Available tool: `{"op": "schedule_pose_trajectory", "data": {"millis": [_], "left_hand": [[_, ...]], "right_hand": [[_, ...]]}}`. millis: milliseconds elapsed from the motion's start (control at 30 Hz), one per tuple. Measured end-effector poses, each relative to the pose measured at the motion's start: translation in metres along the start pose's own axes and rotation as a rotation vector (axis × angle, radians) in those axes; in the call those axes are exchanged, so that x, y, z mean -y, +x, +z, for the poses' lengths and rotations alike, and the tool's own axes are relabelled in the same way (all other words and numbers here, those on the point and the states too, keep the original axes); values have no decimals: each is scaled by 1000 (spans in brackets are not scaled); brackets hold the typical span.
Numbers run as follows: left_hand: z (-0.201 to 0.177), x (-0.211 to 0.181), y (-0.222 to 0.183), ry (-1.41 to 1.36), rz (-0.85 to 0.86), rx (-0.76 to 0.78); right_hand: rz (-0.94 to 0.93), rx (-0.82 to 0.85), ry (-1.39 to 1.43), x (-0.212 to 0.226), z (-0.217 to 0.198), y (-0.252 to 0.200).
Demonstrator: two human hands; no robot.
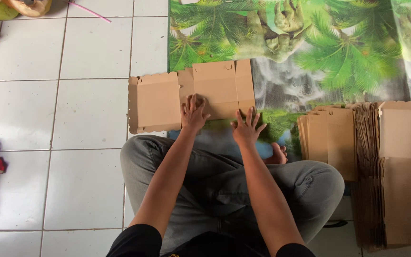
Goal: The person folds a cardboard box by hand while sitting on the floor, picking up a flat sheet from a stack and bending the sides and tabs until it forms a shallow container.
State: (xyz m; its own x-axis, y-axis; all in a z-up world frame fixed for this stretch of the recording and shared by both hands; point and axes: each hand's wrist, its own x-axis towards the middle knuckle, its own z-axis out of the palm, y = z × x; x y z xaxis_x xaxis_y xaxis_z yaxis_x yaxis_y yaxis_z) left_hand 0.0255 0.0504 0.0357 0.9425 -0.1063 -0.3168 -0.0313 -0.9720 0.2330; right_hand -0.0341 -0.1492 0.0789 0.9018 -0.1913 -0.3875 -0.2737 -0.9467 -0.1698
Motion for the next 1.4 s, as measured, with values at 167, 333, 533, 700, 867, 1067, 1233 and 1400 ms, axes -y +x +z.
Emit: {"op": "schedule_pose_trajectory", "data": {"millis": [167, 333, 533, 700, 867, 1067, 1233, 1400], "left_hand": [[-1, 10, -4, -117, -130, 0], [24, 13, 12, -167, -168, 18], [13, 9, 5, -198, -197, 43], [25, 13, 11, -263, -200, 4], [20, 12, 8, -293, -191, 32], [14, 10, 5, -276, -172, 64], [32, 18, 24, -247, -182, 93], [10, 12, 13, -255, -216, 137]], "right_hand": [[27, -95, -64, 7, 36, 7], [-237, -262, -207, 38, 71, -7], [-380, -107, -56, 69, 68, -17], [-301, -149, -151, 50, 51, -10], [-62, -10, 43, 22, 18, -6], [128, -3, 10, -15, 39, 19], [73, -192, 25, 23, 60, 5], [-266, -84, 16, 73, 73, -16]]}}
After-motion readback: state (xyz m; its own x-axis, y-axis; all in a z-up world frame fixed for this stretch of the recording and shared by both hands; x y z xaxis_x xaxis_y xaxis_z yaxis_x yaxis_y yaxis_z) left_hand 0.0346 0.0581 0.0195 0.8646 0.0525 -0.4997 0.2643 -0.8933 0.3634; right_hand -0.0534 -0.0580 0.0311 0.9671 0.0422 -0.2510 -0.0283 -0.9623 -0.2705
